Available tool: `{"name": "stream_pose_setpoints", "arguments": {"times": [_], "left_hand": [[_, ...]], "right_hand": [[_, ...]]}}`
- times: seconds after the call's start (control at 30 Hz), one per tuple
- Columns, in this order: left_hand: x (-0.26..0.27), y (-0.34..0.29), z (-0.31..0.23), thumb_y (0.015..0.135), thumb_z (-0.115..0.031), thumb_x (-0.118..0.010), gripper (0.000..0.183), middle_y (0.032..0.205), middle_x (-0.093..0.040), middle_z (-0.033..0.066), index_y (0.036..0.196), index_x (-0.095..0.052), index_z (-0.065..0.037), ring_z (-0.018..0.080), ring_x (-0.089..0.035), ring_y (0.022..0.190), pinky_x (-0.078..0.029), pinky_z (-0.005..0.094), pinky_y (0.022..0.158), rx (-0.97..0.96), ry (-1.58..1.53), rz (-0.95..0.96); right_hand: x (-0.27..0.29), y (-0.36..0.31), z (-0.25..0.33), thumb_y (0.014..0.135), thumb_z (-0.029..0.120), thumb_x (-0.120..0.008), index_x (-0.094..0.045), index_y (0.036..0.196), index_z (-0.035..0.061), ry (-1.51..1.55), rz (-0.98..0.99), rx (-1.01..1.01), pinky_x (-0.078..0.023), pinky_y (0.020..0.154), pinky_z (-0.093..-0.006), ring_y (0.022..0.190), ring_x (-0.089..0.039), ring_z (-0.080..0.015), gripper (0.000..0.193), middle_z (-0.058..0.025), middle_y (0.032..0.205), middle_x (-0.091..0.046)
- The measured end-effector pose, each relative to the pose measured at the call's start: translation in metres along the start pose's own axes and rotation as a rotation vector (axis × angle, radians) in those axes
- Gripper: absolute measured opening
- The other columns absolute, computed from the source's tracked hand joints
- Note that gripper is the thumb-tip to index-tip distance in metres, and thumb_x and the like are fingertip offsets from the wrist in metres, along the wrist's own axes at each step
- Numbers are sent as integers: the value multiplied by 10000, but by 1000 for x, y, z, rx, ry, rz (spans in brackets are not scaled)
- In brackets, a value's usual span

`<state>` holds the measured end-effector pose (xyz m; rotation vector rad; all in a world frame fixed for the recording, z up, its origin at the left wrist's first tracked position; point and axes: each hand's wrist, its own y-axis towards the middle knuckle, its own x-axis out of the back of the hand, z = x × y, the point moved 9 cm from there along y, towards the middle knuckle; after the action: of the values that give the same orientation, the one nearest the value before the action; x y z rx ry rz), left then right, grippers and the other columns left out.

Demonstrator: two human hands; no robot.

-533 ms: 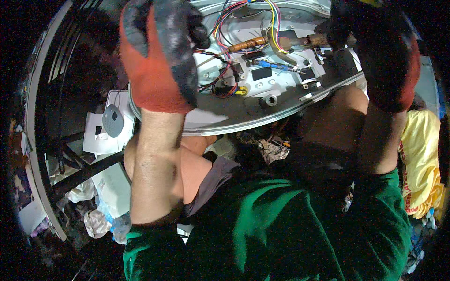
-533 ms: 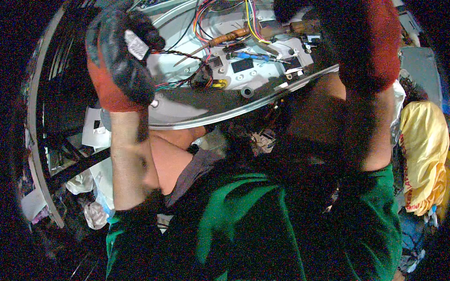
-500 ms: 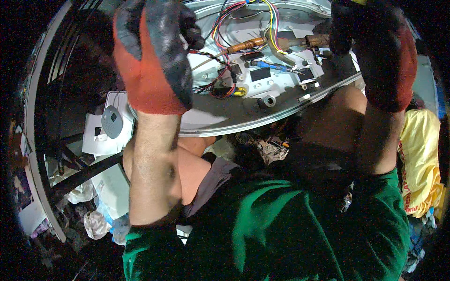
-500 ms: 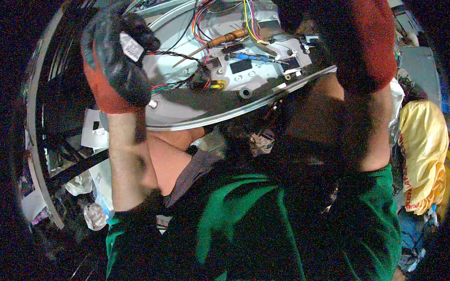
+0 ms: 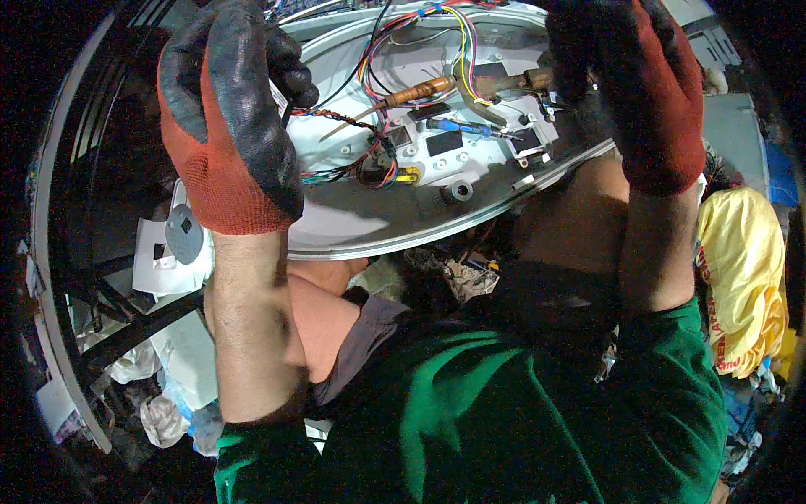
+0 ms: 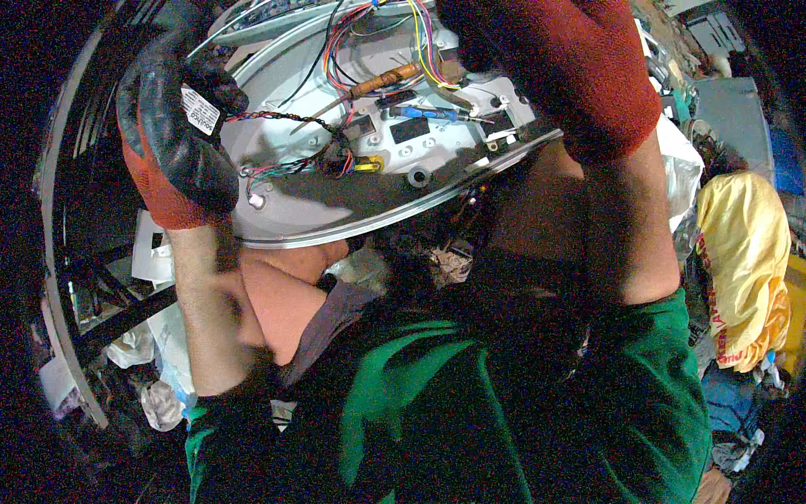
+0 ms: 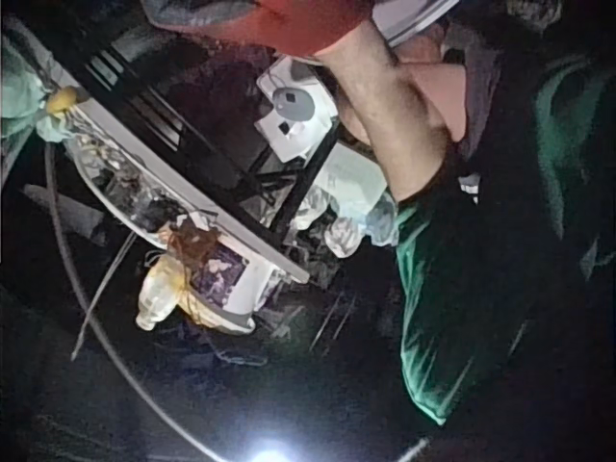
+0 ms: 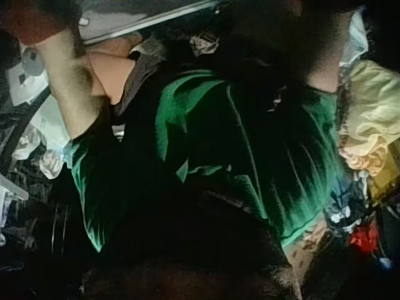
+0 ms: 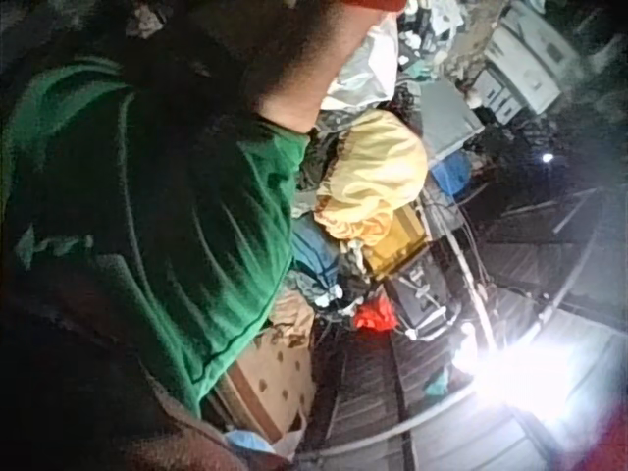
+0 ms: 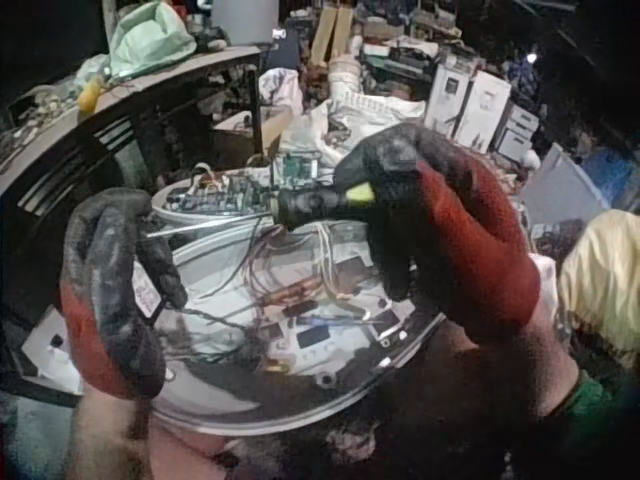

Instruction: The person uses a screwdriver to remove several screws from an electronic component, unplugs a wire harness from a circuit board, and then removes the board from its plastic housing.

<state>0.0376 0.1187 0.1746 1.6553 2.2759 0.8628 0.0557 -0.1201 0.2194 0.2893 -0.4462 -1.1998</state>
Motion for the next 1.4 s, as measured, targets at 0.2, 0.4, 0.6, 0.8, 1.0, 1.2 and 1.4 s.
{"name": "stream_pose_setpoints", "arguments": {"times": [0.2,0.4,0.6,0.8,1.0,1.2,1.4], "left_hand": [[14,0,-5,982,-269,-515,319,853,-617,105,1139,-581,0,156,-607,658,-504,295,575,-108,89,4],[9,3,0,985,-280,-542,316,787,-614,78,1122,-570,4,127,-568,617,-467,271,555,-15,-144,-19],[13,2,3,978,-261,-554,317,775,-615,80,1139,-567,12,131,-569,621,-459,266,556,7,-162,-29],[13,-3,13,956,-153,-569,323,1001,-622,107,1226,-515,14,151,-596,810,-504,287,757,88,-297,8],[15,0,3,806,96,-621,545,1202,-547,103,1307,-437,-13,146,-519,1033,-440,297,939,158,-220,34],[7,-1,1,840,98,-534,505,1049,-555,92,1317,-415,-19,123,-539,895,-480,262,789,212,-284,70],[5,-5,10,877,64,-510,465,991,-572,81,1321,-419,-41,115,-547,827,-476,252,729,313,-317,64]], "right_hand": [[-23,2,8,990,316,-515,-507,1196,28,53,-277,-125,-503,636,-282,696,-613,-177,355,-74,817,-633],[-13,-1,-8,990,379,-518,-522,1169,26,21,-199,140,-447,500,-251,593,-569,-122,396,-67,772,-616],[-11,2,-13,978,386,-544,-504,1198,23,137,44,-165,-471,543,-251,662,-590,-132,427,-98,894,-631],[0,-8,-19,925,136,-609,-548,1216,8,41,-141,-61,-523,776,-304,947,-672,-263,324,-158,1015,-688],[-1,3,-8,952,323,-566,-528,1238,19,-68,-44,-98,-459,778,-269,882,-574,-123,419,-68,1060,-628],[-5,-9,2,860,160,-645,-390,1359,5,103,-89,97,-384,1039,-357,1185,-517,-216,582,-125,1260,-538],[-5,-11,10,894,155,-598,-373,1357,4,16,-39,156,-412,998,-333,1136,-509,-198,537,-112,1236,-492]]}}
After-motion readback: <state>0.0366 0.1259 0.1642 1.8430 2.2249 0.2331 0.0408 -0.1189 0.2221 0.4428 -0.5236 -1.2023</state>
